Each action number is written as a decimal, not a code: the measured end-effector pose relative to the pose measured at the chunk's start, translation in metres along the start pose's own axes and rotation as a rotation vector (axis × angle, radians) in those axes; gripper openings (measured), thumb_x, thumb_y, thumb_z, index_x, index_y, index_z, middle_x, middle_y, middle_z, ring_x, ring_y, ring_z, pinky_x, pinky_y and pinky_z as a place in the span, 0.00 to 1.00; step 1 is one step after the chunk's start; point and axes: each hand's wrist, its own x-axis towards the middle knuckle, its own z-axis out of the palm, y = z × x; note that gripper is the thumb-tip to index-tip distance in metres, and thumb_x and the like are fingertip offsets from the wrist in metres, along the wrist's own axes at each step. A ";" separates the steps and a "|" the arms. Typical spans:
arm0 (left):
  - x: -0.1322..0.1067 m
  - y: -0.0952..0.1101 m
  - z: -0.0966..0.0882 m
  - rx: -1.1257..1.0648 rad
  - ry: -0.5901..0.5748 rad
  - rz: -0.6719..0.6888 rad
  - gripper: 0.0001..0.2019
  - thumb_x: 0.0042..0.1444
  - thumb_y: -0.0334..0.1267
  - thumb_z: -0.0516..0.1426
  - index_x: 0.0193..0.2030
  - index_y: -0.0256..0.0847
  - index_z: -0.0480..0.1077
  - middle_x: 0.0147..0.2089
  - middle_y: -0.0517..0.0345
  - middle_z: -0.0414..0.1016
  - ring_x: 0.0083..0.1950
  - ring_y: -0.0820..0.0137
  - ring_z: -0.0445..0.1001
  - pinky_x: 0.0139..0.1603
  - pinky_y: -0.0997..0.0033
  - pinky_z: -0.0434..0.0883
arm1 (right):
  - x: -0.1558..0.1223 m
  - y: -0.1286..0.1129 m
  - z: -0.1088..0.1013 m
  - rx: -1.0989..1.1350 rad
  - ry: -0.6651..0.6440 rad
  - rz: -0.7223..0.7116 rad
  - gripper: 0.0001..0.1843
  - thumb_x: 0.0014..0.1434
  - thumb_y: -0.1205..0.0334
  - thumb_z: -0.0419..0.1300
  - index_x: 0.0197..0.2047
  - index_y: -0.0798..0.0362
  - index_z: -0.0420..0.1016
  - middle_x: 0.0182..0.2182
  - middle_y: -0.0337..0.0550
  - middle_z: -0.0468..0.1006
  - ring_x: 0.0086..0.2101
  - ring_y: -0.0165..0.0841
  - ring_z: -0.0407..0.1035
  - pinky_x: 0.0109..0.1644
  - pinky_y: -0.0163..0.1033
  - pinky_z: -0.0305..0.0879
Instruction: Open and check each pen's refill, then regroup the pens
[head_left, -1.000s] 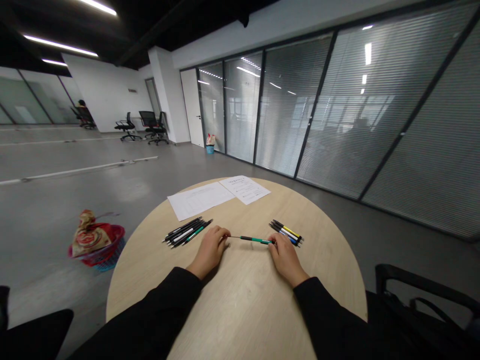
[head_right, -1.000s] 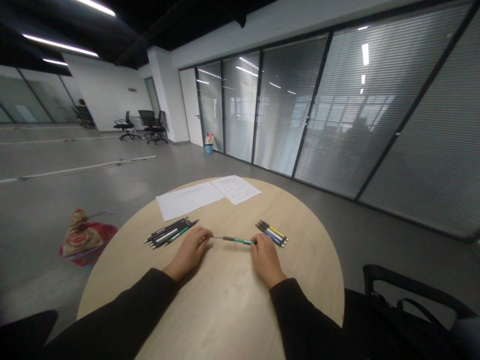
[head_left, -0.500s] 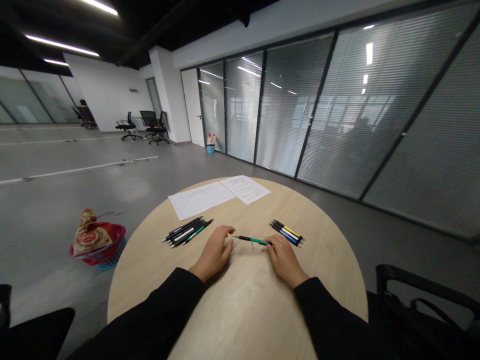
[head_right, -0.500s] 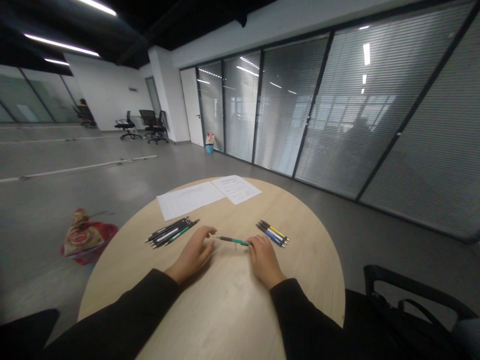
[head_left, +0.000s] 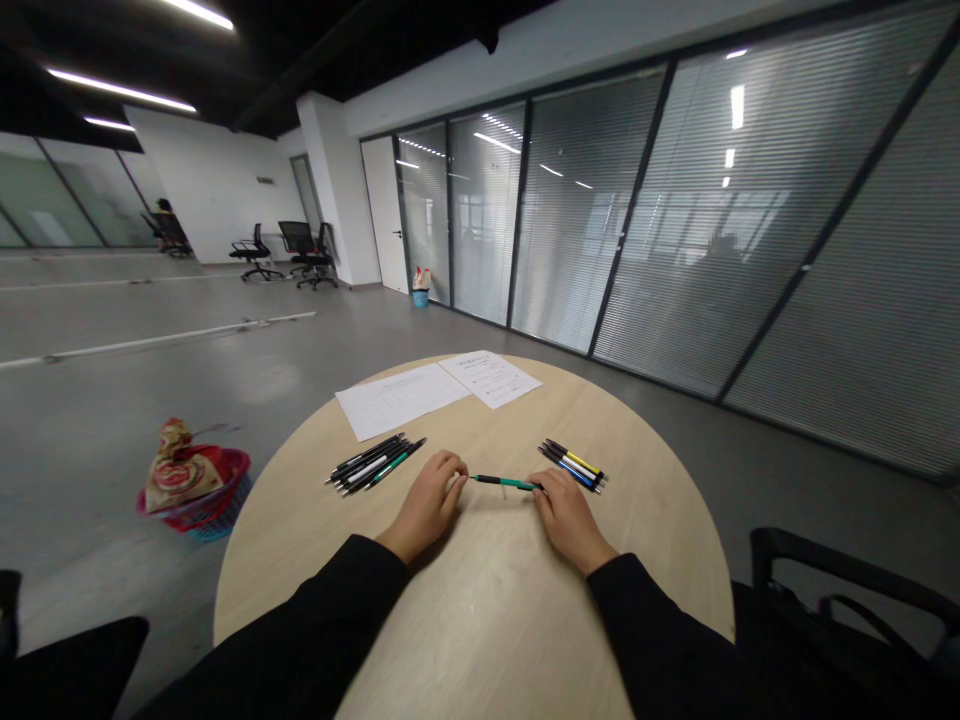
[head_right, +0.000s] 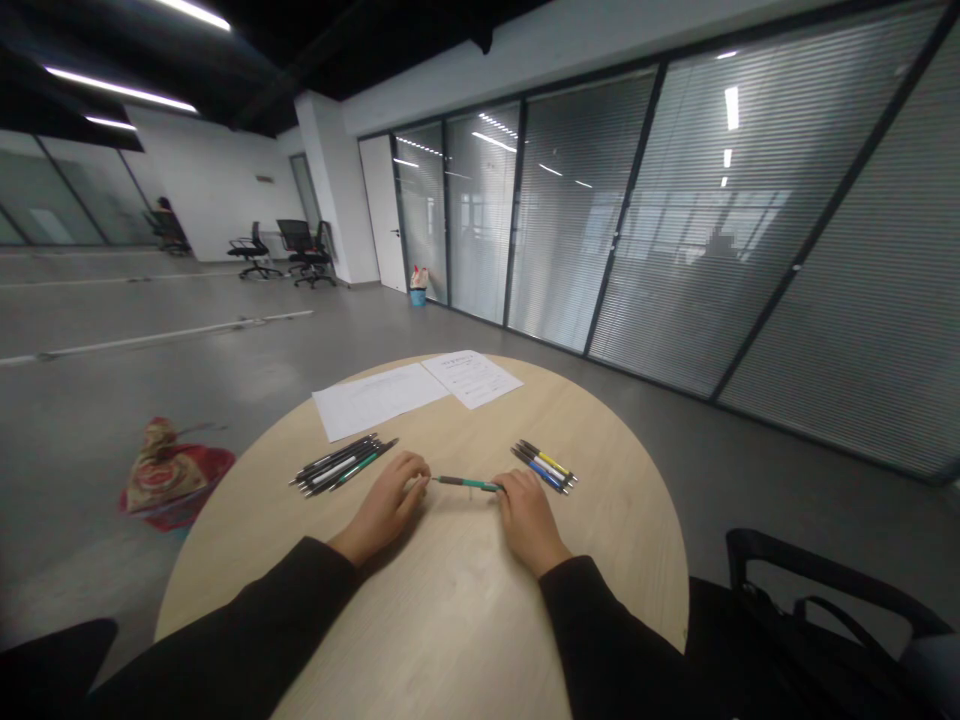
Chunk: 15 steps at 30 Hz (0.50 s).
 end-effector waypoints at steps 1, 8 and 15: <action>0.000 0.000 0.000 -0.006 -0.001 -0.002 0.10 0.68 0.38 0.47 0.39 0.41 0.67 0.42 0.51 0.69 0.45 0.63 0.69 0.49 0.61 0.68 | 0.000 0.000 0.000 0.000 0.000 -0.003 0.11 0.65 0.70 0.52 0.42 0.53 0.75 0.39 0.48 0.77 0.43 0.41 0.67 0.50 0.47 0.63; 0.000 -0.002 0.002 -0.027 -0.007 -0.017 0.10 0.68 0.39 0.47 0.38 0.40 0.67 0.41 0.51 0.69 0.43 0.63 0.69 0.48 0.62 0.68 | 0.000 -0.001 0.000 -0.013 0.002 -0.011 0.12 0.64 0.72 0.51 0.43 0.53 0.75 0.39 0.48 0.77 0.43 0.42 0.67 0.52 0.48 0.63; 0.000 -0.001 0.002 -0.046 0.004 -0.025 0.10 0.67 0.39 0.48 0.36 0.41 0.66 0.40 0.52 0.70 0.42 0.65 0.69 0.47 0.63 0.69 | 0.001 -0.002 -0.001 -0.019 0.016 -0.025 0.13 0.64 0.72 0.52 0.44 0.53 0.76 0.40 0.49 0.77 0.44 0.42 0.67 0.52 0.48 0.64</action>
